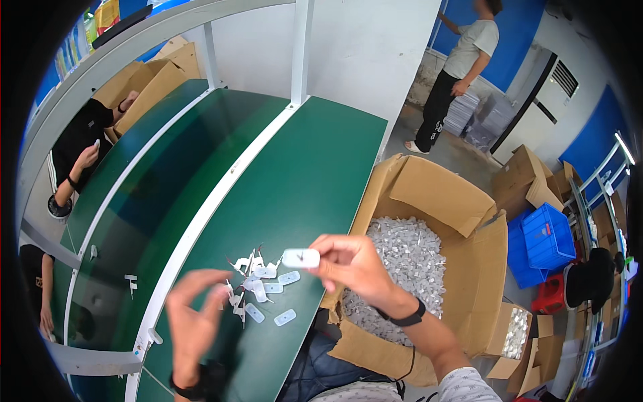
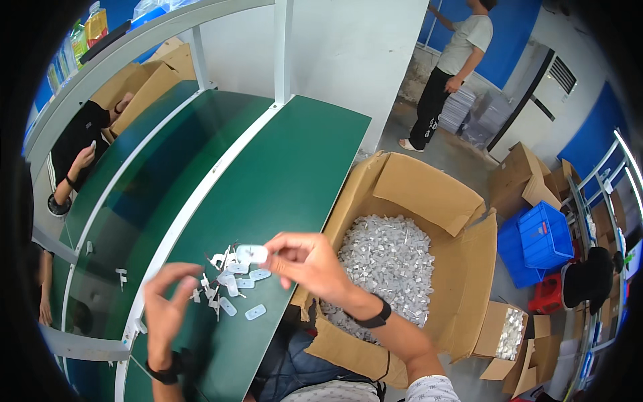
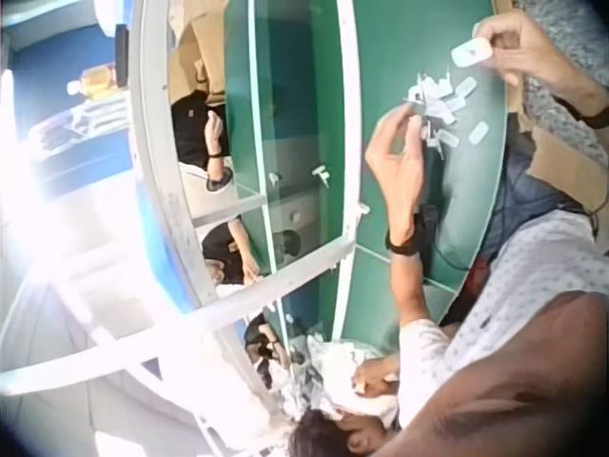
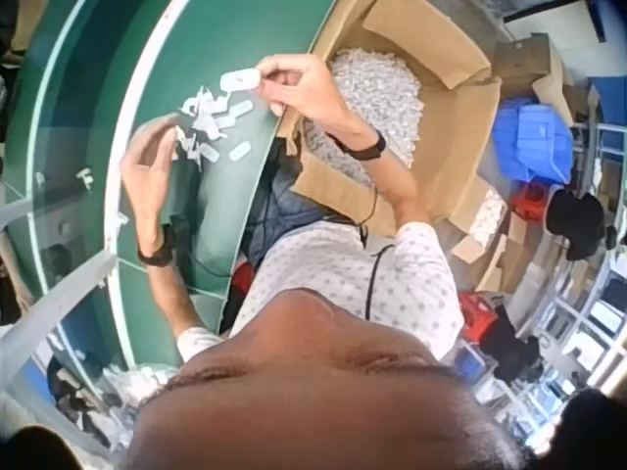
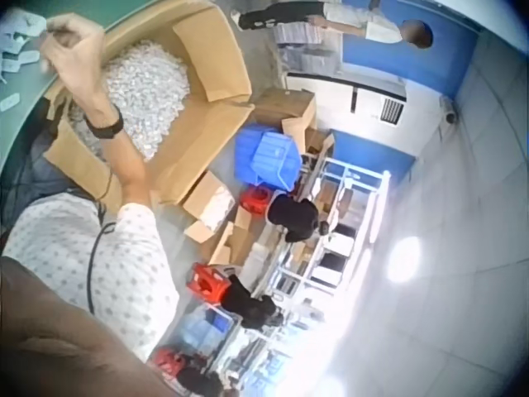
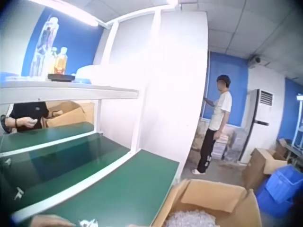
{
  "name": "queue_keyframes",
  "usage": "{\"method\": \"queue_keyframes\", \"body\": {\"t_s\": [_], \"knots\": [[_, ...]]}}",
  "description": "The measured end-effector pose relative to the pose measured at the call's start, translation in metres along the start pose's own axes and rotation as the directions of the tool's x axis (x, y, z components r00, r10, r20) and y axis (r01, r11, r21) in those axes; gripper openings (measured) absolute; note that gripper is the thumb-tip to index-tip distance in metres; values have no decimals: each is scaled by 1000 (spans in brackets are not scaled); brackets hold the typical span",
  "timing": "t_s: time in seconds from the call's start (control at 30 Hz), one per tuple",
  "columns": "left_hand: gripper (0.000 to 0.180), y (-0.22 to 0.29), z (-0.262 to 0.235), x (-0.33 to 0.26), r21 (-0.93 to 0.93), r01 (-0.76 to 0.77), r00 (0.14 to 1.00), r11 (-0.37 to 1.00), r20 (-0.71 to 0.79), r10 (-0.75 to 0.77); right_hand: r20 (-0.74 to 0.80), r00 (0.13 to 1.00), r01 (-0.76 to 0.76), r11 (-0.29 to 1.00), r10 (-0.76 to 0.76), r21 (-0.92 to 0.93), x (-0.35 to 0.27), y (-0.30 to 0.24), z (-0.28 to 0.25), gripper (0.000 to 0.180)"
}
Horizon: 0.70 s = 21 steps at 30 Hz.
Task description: Assembling small plastic components at an industrial workbench.
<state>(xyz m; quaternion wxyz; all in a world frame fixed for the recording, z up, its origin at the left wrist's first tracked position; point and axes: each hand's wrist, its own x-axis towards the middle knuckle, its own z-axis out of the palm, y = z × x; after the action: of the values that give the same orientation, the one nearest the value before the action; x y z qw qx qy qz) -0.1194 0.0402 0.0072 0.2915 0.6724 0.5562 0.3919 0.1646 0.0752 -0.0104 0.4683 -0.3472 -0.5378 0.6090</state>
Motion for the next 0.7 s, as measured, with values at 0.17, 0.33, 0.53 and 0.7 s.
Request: {"method": "queue_keyframes", "body": {"t_s": [0.17,0.33,0.53,0.7], "knots": [[26,48,59,-12,-422,-91,986,902,87,140,48,996,-80,977,71,197,-29,-3,23,23],[24,49,63,-19,-547,-113,988,829,29,154,84,995,-71,966,51,250,-36,-4,25,25],[19,43,64,-31,-688,-67,989,723,48,137,160,986,-98,941,47,324,-39,3,28,32],[7,48,60,-31,-312,-270,959,911,-170,226,157,966,240,942,-207,-233,-44,-22,20,54]]}}
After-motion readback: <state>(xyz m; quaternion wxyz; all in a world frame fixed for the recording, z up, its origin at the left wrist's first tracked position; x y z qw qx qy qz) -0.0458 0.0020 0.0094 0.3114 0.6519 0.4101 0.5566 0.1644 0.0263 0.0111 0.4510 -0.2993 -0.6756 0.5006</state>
